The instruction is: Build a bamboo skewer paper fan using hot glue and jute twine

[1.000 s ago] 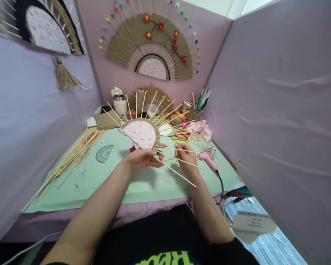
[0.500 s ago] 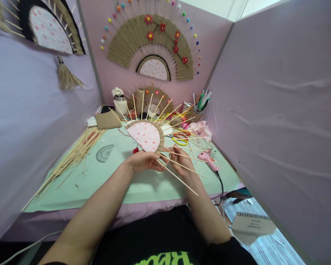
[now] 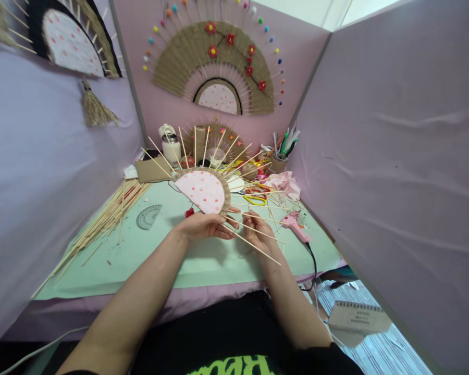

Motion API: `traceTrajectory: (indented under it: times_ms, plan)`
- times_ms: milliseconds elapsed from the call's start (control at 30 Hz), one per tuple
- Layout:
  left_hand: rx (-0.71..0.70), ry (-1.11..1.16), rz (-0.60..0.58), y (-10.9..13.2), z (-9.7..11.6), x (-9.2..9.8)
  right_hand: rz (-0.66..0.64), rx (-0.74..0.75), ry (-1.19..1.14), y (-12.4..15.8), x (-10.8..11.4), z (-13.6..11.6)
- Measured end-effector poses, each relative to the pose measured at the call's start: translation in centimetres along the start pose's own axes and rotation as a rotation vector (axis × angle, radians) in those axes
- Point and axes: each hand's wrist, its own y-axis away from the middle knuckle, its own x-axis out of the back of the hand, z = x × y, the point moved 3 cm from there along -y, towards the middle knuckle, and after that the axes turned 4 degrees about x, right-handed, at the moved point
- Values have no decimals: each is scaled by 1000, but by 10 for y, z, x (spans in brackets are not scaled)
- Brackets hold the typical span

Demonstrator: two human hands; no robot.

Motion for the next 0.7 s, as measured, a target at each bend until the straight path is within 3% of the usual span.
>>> traceTrajectory:
  times_ms: [167, 333, 433, 533, 600, 700]
  plan:
    - [2, -11, 21, 0, 0, 0, -18, 22, 20, -1, 5, -1]
    - [-7, 5, 26, 0, 2, -1, -51, 193, 194, 0, 6, -2]
    - [-30, 29, 35, 1, 3, 0, -45, 403, 420, 4, 10, -11]
    - [-32, 48, 65, 2, 4, 1, 0, 709, 808, 13, 20, -35]
    - [-34, 50, 90, 2, 5, 2, 83, 939, 1154, 22, 31, -59]
    - [-44, 56, 110, 3, 7, 2, 306, 1228, 1555, 39, 57, -100]
